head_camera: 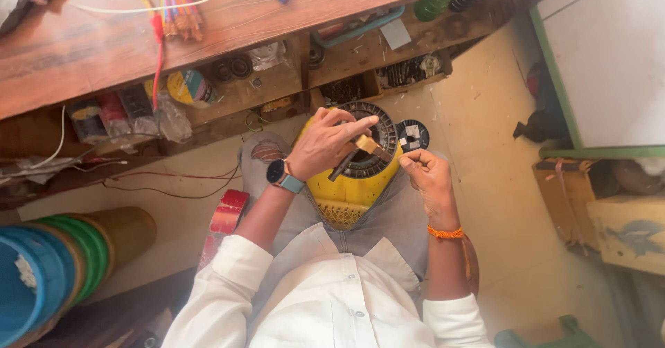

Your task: The person sits with an electric motor armature on their lap and works on its commutator, fitting and pressing components into place by hand. They use a green-handled screwdriver to adjust parts on the armature, then continue seating components and turning the armature to work on different sides.

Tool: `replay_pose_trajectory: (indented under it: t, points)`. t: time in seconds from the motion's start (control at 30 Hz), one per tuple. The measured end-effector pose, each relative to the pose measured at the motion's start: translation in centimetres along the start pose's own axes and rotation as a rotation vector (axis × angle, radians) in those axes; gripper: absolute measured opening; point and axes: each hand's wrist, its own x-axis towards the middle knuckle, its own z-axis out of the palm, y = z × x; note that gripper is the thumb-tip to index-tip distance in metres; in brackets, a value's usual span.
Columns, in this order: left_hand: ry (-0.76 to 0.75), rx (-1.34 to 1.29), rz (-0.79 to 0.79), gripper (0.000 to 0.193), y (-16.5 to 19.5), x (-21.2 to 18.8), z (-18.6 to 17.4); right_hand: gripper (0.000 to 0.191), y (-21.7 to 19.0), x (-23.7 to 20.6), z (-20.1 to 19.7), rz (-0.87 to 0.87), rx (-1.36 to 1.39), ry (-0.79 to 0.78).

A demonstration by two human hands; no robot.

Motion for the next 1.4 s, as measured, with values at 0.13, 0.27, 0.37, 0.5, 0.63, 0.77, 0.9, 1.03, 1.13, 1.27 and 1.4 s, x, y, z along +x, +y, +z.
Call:
replay_pose_trajectory:
  t: [0.13, 0.27, 0.37, 0.5, 0.63, 0.77, 0.9, 1.03, 1.13, 1.27, 1.4]
  points:
    - [-0.21, -0.033, -0.065, 0.089, -0.5, 0.8, -1.2, 0.013, -1.6, -2.1, 1.5, -0.109, -0.243, 0.001]
    - [-0.285, -0.035, -0.101, 0.092, -0.8, 1.1, -1.6, 0.009, -3.3, -3.3, 4.8, -0.258, -0.502, -0.016]
    - [-0.254, -0.04, -0.094, 0.092, -0.7, 1.0, -1.6, 0.009, -3.9, -4.1, 7.0, -0.398, -0.638, -0.004]
    - [-0.249, -0.051, -0.096, 0.09, -0.8, 0.8, -1.4, 0.008, -2.3, -4.0, 9.1, -0.692, -0.833, 0.06]
    - [-0.247, -0.077, -0.124, 0.089, -1.2, 0.4, -1.1, 0.01, 1.4, -3.1, 10.1, -0.706, -0.938, 0.159]
    - [0.086, -0.101, -0.004, 0.077, -0.2, -1.9, -0.8, 0.014, 4.3, -1.3, 9.1, -0.835, -0.937, 0.187]
    - [0.107, 0.034, -0.011, 0.049, 2.3, -5.2, 0.1, 0.015, 4.4, -2.3, 8.2, -0.815, -0.923, 0.104]
    - [-0.033, -0.004, -0.015, 0.031, 3.4, -6.6, 1.5, 0.009, 1.2, -5.0, 7.9, -0.785, -0.948, -0.016]
    - [0.138, -0.183, -0.124, 0.02, 3.1, -6.5, 2.4, 0.013, -2.8, -5.9, 8.0, -0.812, -0.962, -0.065]
    - [0.462, -0.451, -0.515, 0.013, 3.7, -5.7, 4.7, 0.009, -6.9, -3.7, 8.6, -0.835, -0.923, -0.009]
    - [0.613, -0.905, -0.775, 0.006, 4.3, -4.6, 6.4, 0.003, -8.2, 0.0, 8.9, -0.747, -0.855, -0.015]
